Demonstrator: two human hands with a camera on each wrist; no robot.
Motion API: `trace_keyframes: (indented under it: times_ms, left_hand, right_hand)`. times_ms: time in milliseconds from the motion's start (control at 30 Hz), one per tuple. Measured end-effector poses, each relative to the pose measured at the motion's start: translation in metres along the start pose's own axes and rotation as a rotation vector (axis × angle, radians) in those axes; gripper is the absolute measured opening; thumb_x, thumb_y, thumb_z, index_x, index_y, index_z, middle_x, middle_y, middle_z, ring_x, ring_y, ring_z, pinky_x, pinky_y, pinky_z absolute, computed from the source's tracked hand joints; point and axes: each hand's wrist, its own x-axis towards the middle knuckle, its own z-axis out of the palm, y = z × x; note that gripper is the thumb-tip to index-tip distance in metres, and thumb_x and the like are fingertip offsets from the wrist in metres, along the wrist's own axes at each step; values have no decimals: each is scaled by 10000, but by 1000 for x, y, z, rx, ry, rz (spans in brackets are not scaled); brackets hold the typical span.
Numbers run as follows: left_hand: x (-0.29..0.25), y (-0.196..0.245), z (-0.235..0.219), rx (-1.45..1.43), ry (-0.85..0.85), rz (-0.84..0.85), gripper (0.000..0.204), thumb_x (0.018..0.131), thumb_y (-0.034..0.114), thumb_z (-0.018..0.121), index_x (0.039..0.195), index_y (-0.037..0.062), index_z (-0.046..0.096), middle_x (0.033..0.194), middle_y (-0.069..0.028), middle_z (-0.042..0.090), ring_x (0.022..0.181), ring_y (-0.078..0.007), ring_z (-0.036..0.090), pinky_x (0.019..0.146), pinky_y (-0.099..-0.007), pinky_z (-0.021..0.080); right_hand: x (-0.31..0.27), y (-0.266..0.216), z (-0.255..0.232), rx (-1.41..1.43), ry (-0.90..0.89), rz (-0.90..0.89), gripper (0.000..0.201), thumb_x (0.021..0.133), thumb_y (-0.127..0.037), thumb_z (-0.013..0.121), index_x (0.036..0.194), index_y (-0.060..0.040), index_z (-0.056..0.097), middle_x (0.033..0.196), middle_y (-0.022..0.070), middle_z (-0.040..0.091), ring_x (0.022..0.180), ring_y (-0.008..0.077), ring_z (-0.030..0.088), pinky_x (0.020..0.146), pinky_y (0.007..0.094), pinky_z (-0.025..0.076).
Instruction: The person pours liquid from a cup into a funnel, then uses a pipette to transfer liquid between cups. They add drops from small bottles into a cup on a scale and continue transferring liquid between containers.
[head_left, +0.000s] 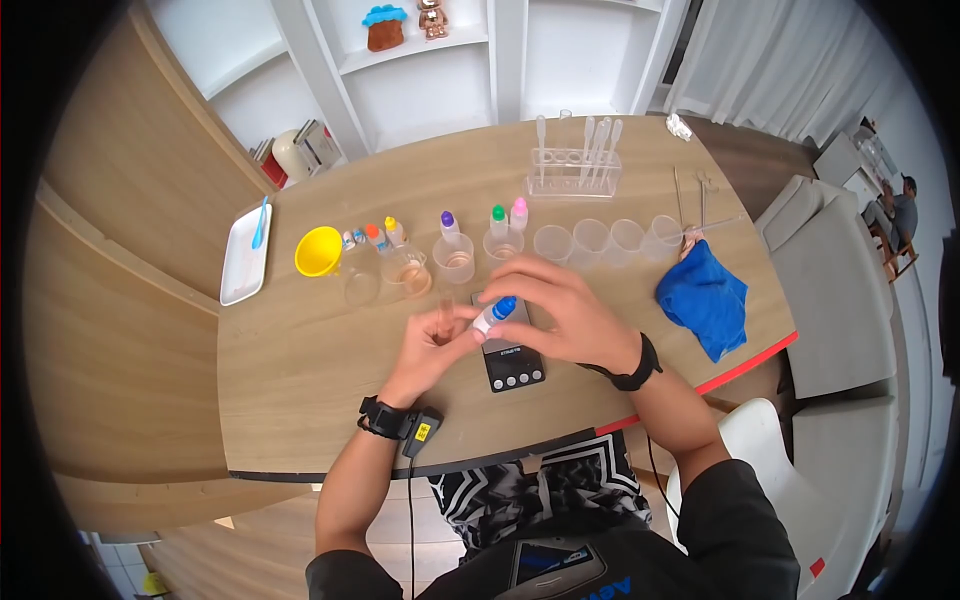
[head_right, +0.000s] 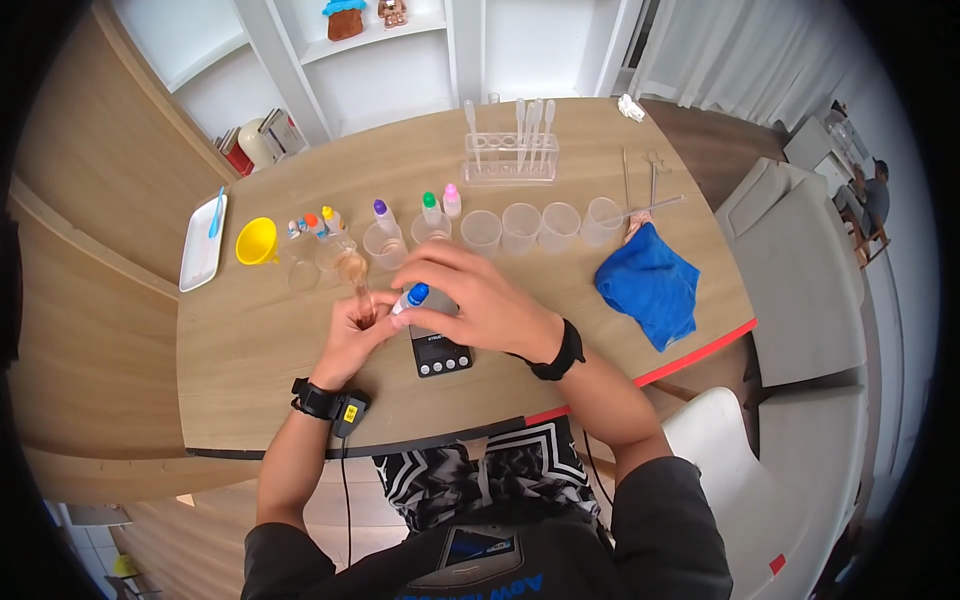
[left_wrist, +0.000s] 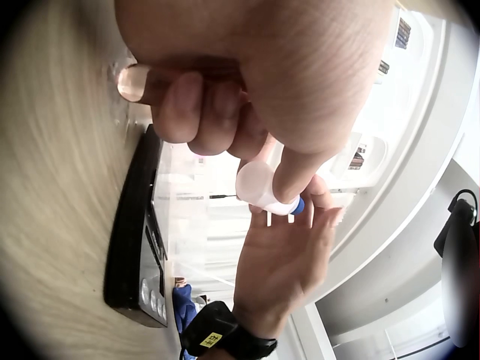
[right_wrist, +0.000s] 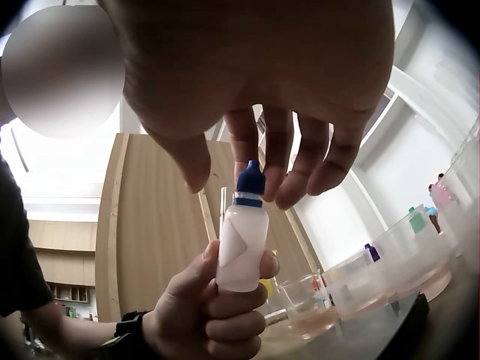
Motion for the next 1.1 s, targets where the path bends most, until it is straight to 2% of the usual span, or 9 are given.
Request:
trace_keyframes:
  times_ms: [100,333,433,533,633,867,900,967,1100]
  left_hand:
    - [1,1,0,2,-10,18,191,1000,95,742,1176,24,764,705,144,407,629,13,327,569,-225,239]
    - [0,8,-1,-25,-20,-29,218,1003,112,741,1203,24,749,759,121,558,657,21,408,586,-204,287]
    - [-1,5,-3,-20,-10,-35,231,1005,120,741,1216,25,742,780,113,588,670,24,428,590,-198,299]
    - [0,5,-4,-13,14,-37,239,1008,123,738,1225,25,738,772,115,574,671,25,422,592,-198,301]
    - [-1,3,-6,-36,19,-26,247,1008,124,737,1233,22,734,764,117,562,667,25,410,595,-195,300]
    - [5,-5,-2,-88,-27,51,272,1013,168,733,1247,31,741,749,100,556,634,6,415,562,-214,303]
    - [5,-3,-2,-93,-39,66,272,1014,173,734,1247,34,742,753,99,563,632,6,415,562,-214,304]
    - [2,4,-2,-119,-41,30,272,1006,141,739,1253,27,732,720,124,487,630,16,383,573,-216,284]
    - [1,8,0,-135,-52,9,282,1005,136,741,1268,36,724,696,143,434,622,22,358,573,-221,269]
  right_hand:
    - [-3,5,0,2,-27,50,80,935,-41,708,1014,-30,710,1017,98,660,923,325,628,820,410,521]
    - [-2,12,-1,49,96,-39,62,922,-23,720,984,-22,722,1018,100,701,917,331,658,805,410,536]
    - [-4,9,-27,-44,108,22,97,886,29,743,977,-4,733,1008,100,731,933,275,693,827,376,541]
    - [-16,7,-61,-111,-73,171,121,850,56,746,953,-4,726,963,116,726,931,304,696,832,375,542]
    - [-37,12,-67,-264,-208,252,96,848,32,729,935,5,698,968,137,697,914,343,681,799,411,550]
    - [-67,20,-55,-422,-441,375,277,868,-11,723,1139,-26,669,1096,171,664,1002,416,657,846,460,548]
    - [-63,19,-54,-443,-426,358,283,872,-36,738,1147,-25,672,1095,174,665,999,414,657,844,459,549]
    - [-54,14,-56,-485,-385,326,303,880,-86,769,1163,-24,679,1093,179,665,995,410,657,839,458,551]
    - [-11,-16,-38,-241,-251,320,393,877,-152,819,1223,-30,679,1157,150,692,1038,335,671,898,412,537]
